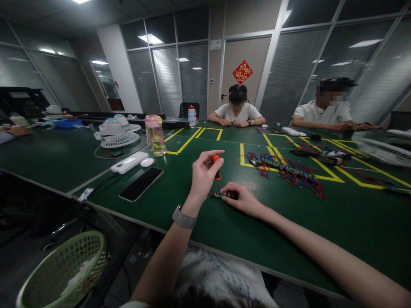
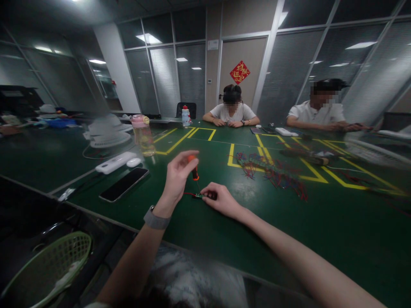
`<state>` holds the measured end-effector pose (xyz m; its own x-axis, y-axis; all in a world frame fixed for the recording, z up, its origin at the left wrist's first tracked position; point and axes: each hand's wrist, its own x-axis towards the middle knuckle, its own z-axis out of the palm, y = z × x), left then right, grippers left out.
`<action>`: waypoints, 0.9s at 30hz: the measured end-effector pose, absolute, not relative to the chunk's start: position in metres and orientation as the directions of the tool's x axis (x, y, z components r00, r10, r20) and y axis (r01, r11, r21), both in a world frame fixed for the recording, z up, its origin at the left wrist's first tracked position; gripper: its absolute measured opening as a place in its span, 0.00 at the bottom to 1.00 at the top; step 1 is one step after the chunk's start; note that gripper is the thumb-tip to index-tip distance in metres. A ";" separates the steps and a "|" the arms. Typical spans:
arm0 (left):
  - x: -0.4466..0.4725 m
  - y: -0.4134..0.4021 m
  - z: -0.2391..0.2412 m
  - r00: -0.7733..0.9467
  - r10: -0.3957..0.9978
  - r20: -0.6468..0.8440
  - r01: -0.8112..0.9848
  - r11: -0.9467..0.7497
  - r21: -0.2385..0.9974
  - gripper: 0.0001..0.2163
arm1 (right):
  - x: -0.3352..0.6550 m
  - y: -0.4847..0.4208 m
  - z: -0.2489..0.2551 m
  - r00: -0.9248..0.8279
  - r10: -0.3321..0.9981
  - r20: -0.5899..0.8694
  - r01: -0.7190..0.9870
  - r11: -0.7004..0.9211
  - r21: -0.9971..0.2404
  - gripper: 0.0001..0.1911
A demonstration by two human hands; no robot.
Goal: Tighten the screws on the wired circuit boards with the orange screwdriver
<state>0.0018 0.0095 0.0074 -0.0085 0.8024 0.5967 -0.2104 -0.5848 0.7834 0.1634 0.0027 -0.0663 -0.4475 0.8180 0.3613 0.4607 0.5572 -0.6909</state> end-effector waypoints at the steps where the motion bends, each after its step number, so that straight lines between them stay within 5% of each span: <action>1: 0.001 0.009 0.007 -0.014 0.797 0.604 -0.170 -0.597 0.784 0.10 | 0.163 0.003 -0.066 -0.447 0.819 0.359 0.463 0.555 -0.691 0.08; 8: 0.003 0.010 0.008 0.063 0.833 0.549 -0.401 -0.483 0.779 0.13 | 0.163 0.002 -0.064 -0.446 0.825 0.347 0.474 0.546 -0.691 0.09; 14: 0.002 0.010 0.008 -0.049 0.799 0.599 -0.201 -0.595 0.778 0.09 | 0.163 0.001 -0.063 -0.451 0.820 0.351 0.464 0.552 -0.693 0.08; 19: 0.003 0.011 0.007 0.047 0.828 0.558 -0.363 -0.507 0.782 0.13 | 0.163 0.002 -0.065 -0.452 0.820 0.350 0.469 0.552 -0.689 0.09; 25: 0.002 0.011 0.006 -0.095 0.775 0.625 -0.059 -0.631 0.773 0.09 | 0.163 0.002 -0.065 -0.457 0.818 0.349 0.464 0.554 -0.691 0.09; 27: 0.002 0.012 0.007 -0.090 0.779 0.620 -0.103 -0.626 0.773 0.10 | 0.163 0.002 -0.065 -0.458 0.819 0.347 0.464 0.553 -0.692 0.09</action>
<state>0.0017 0.0120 0.0066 -0.0902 0.7795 0.6199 -0.1035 -0.6264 0.7726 0.1633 0.0023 -0.0650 -0.4575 0.8185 0.3474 0.4643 0.5531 -0.6918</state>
